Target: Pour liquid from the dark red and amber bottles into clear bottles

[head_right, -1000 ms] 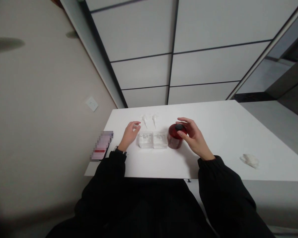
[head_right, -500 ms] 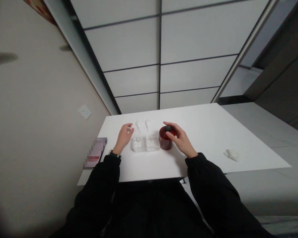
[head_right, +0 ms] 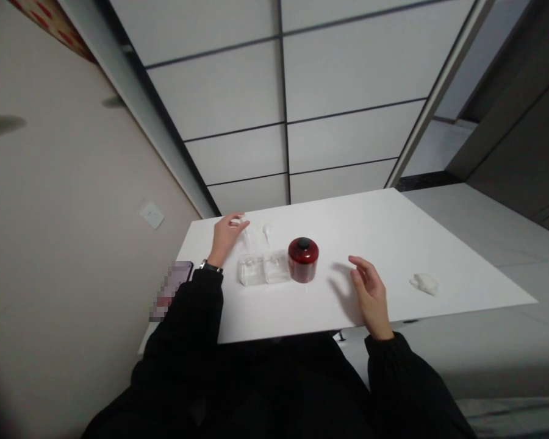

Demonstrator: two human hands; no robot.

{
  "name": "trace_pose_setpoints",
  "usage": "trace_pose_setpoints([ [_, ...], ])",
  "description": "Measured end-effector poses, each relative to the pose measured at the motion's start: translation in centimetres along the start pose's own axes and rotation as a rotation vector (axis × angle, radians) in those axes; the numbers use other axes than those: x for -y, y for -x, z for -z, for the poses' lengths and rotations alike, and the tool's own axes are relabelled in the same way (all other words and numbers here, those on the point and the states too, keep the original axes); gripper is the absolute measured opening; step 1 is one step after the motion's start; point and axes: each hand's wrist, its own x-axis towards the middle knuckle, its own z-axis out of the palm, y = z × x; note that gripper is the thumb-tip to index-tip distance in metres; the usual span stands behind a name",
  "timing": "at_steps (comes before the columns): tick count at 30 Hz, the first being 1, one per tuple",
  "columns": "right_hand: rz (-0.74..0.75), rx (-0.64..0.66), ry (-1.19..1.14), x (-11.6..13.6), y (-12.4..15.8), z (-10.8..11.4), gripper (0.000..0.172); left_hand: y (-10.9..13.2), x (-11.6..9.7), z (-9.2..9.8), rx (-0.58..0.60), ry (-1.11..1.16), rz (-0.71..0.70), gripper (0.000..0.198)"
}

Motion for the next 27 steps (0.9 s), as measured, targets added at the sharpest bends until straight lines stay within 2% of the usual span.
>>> trace_pose_setpoints([
  [2, 0.000, -0.015, 0.010, 0.0, -0.1, -0.2, 0.040, 1.8, -1.2, 1.9, -0.011, 0.063, -0.026, 0.036],
  [5, -0.011, -0.031, 0.029, 0.3, -0.4, -0.5, 0.038, 4.9, -3.0, 3.9, -0.009, 0.247, -0.081, 0.039],
  [10, -0.038, -0.114, 0.034, 0.4, -0.1, -0.4, 0.036, 8.2, -4.2, 4.0, -0.002, 0.287, -0.087, 0.035],
  [15, -0.067, -0.171, -0.025, 0.5, 0.0, -0.5, 0.035, 9.5, -4.3, 3.6, 0.003, 0.278, -0.094, 0.036],
  [21, -0.100, -0.183, -0.075, 0.3, 0.0, -0.8, 0.034, 9.8, -4.8, 3.7, -0.063, 0.344, -0.124, 0.036],
  [24, -0.112, -0.180, -0.085, 0.2, 0.0, -0.7, 0.033, 9.8, -4.4, 3.5, -0.005, 0.292, -0.121, 0.033],
  [27, -0.108, -0.180, -0.071, 0.2, -0.1, -0.7, 0.034, 10.0, -3.8, 3.2, 0.125, 0.249, -0.153, 0.028],
])
